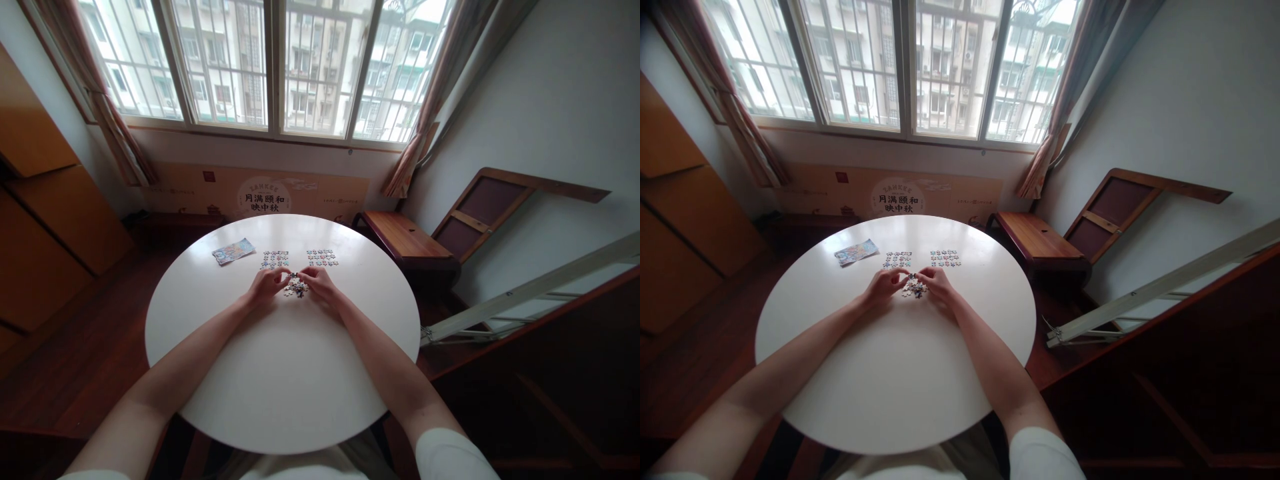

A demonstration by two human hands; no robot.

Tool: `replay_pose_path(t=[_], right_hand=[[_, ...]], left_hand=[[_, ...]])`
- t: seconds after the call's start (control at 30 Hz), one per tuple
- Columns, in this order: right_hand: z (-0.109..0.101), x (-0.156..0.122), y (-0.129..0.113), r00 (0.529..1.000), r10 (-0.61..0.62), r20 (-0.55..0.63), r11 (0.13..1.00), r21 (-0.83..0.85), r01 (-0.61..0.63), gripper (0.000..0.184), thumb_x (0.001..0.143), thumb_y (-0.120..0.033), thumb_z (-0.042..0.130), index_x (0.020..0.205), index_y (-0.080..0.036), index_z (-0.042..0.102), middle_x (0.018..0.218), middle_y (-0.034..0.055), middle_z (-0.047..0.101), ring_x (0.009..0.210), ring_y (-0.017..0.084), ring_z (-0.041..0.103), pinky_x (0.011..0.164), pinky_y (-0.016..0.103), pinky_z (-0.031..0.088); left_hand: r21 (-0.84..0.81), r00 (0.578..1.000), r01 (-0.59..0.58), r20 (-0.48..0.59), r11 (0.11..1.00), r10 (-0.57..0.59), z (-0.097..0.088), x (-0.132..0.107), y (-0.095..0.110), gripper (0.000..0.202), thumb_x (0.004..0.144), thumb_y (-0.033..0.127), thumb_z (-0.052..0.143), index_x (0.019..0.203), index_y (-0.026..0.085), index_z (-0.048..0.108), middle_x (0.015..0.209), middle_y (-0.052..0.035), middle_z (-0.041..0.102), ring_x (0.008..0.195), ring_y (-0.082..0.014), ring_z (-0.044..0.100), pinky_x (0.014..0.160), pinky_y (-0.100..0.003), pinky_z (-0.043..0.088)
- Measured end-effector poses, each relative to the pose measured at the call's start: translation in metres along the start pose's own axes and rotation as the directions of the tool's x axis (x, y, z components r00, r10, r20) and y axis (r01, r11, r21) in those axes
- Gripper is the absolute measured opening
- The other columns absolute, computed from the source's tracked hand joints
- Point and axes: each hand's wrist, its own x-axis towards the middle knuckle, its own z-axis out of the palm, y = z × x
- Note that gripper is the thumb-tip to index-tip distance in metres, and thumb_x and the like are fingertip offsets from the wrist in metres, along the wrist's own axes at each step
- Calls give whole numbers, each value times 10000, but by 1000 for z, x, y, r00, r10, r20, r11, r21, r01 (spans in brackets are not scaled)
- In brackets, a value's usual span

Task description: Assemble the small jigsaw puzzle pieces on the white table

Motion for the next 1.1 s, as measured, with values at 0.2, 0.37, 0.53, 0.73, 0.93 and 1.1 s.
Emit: replay_pose_path(t=[0.2, 0.37, 0.53, 0.73, 0.93, 1.1], right_hand=[[0, 0, -1, 1000, -16, 1, 1000, 1, 16, 336, 680, -448, 646, 713, -114, 647, 567, 12, 559, 522, 98, 457, 482, 224, 318], [0, 0, -1, 1000, -6, 4, 1000, -1, 6, 336, 681, -450, 646, 718, -116, 652, 556, 9, 551, 507, 94, 440, 473, 224, 313], [0, 0, 1, 1000, -16, 12, 1000, -5, 16, 332, 680, -445, 650, 730, -117, 658, 567, 10, 560, 507, 92, 441, 475, 223, 316], [0, 0, 0, 1000, -28, 13, 999, -17, 28, 313, 694, -424, 641, 734, -114, 658, 579, 14, 568, 509, 91, 443, 474, 221, 317], [0, 0, -1, 1000, -10, 3, 999, -46, 10, 341, 691, -454, 632, 734, -117, 659, 584, 21, 578, 508, 94, 448, 466, 219, 317], [1, 0, -2, 1000, -4, -2, 999, -35, 4, 350, 686, -460, 632, 738, -115, 658, 600, 26, 590, 509, 91, 448, 471, 218, 322]], left_hand=[[-9, 1000, -19, -1, 1000, 18, 2, -1, -4, 226, 820, 345, 521, 877, 201, 685, 458, 66, 464, 435, -58, 389, 499, -176, 297], [3, 999, 13, -32, 1000, -13, 1, 0, -3, 229, 823, 354, 521, 872, 206, 690, 461, 59, 478, 436, -62, 399, 493, -176, 300], [-11, 1000, -2, -13, 1000, 1, 2, 0, -5, 230, 830, 355, 517, 872, 206, 687, 473, 57, 497, 441, -61, 413, 496, -174, 307], [-6, 1000, -28, -3, 1000, 28, 3, -1, -7, 251, 839, 374, 505, 871, 204, 687, 478, 55, 505, 438, -58, 407, 496, -174, 307], [13, 1000, -29, 11, 1000, 29, 1, -1, -5, 264, 844, 383, 497, 872, 204, 689, 468, 53, 504, 436, -59, 406, 488, -175, 295], [13, 1000, -29, 14, 1000, 28, 1, -1, -4, 249, 842, 366, 506, 872, 203, 692, 468, 54, 510, 437, -58, 412, 498, -176, 297]])
